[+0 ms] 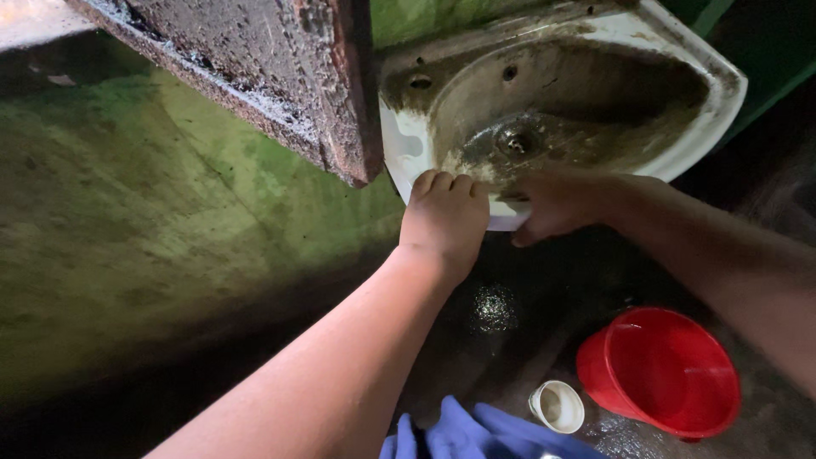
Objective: The person scrubs the inside of a wall-mounted squat toilet with a cloth, then pours water from a small container into the bowl and adds liquid detergent from a blue bottle.
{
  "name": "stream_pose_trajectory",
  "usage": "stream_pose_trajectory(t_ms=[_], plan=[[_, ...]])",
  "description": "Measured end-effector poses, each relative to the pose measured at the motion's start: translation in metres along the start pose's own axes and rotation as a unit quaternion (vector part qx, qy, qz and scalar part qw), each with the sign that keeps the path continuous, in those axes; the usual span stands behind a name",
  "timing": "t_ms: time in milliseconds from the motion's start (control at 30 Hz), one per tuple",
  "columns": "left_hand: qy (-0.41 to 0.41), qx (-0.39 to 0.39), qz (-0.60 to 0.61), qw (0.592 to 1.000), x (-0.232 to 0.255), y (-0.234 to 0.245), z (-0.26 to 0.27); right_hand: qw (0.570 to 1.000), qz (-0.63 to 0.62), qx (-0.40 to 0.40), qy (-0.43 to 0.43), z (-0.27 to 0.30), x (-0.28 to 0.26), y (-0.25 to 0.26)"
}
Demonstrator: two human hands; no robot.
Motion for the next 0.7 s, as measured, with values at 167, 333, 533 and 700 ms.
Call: stream_pose_trajectory(t_ms=[167,333,533,700], plan=[[0.004,-0.009,0.006,1.0,0.0,0.001,-0.002,0.996,-0.058,0.047,0.046,0.005,-0.009,0.006],[0.012,-0.015,0.007,1.0,0.0,0.001,0.0,1.0,-0.023,-0.005,0.015,0.015,0.0,0.006],[0.009,-0.015,0.017,1.0,0.0,0.001,-0.001,0.999,-0.032,-0.039,0.001,0.001,-0.009,0.003],[0.004,-0.004,-0.011,1.0,0.0,-0.001,-0.001,0.992,-0.064,0.059,0.095,0.01,-0.004,0.009]])
Point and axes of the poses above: each hand's wrist, its own z-axis away from the middle knuckle, its own y-axis out of the back of the hand, x = y × z, the point moved 8 cm from there along -z, towards the middle knuckle, and after that the axes turned 10 degrees about z, right-handed, at the moved point
